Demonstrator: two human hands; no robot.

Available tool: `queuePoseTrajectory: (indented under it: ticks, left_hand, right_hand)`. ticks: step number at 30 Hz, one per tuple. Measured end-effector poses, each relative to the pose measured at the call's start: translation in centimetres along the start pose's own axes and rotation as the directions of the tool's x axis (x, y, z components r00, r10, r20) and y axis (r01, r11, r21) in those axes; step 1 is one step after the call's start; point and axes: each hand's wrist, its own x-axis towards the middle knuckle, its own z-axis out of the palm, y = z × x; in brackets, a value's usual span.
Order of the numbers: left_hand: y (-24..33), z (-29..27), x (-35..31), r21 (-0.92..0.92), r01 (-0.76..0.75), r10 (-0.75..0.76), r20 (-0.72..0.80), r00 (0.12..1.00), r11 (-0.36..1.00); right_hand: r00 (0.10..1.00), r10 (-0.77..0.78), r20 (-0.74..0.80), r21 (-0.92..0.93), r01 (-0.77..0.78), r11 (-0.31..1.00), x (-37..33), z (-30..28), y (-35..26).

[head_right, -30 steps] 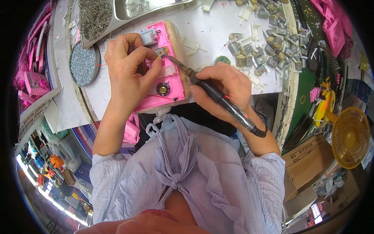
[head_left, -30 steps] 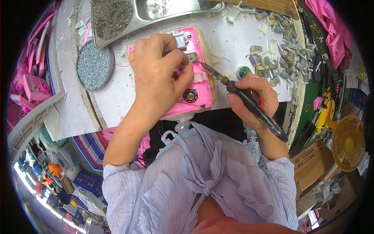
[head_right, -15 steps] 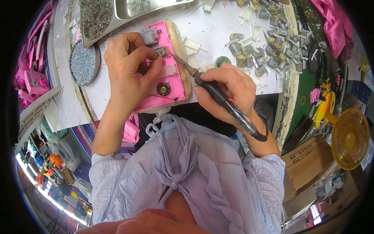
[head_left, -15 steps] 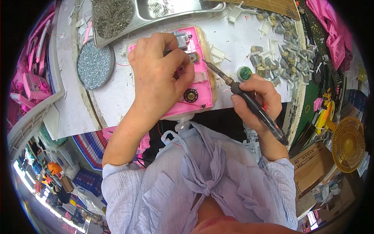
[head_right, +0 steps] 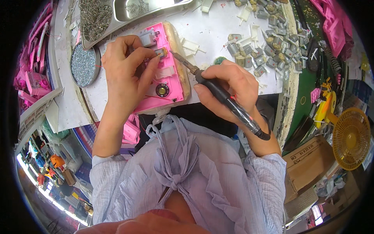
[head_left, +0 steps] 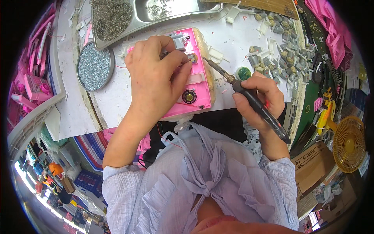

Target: Assembling and soldering components of a pink electronic toy.

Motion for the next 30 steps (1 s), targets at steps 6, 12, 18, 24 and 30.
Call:
queuePoseTrajectory:
  ticks: [6,12,18,24,30]
  left_hand:
    - [0.1,0.4,0.4,-0.009,-0.004,0.004,-0.032,0.999,1.0]
    - [0.1,0.5,0.7,0.036,-0.006,0.007,-0.009,1.0,0.999]
    - [0.2,0.5,0.4,0.03,0.039,-0.04,0.027,0.999,0.999]
    - [0.2,0.6,0.5,0.041,0.03,-0.031,0.018,0.999,0.999]
    - [0.4,0.6,0.6,0.055,0.016,-0.017,0.01,1.0,0.998]
  right_hand:
    - [0.997,-0.072,-0.007,0.024,0.072,0.997,0.7,0.6,0.9]
    - [0.995,-0.104,0.001,0.005,0.104,0.995,1.1,1.2,1.6]
    - [0.992,-0.036,0.124,-0.001,0.036,0.999,0.9,0.8,1.2]
    - [0.988,-0.11,0.107,-0.003,0.111,0.994,1.0,1.3,1.8]
    - [0.948,-0.303,0.096,-0.081,0.311,0.947,1.4,0.5,2.2]
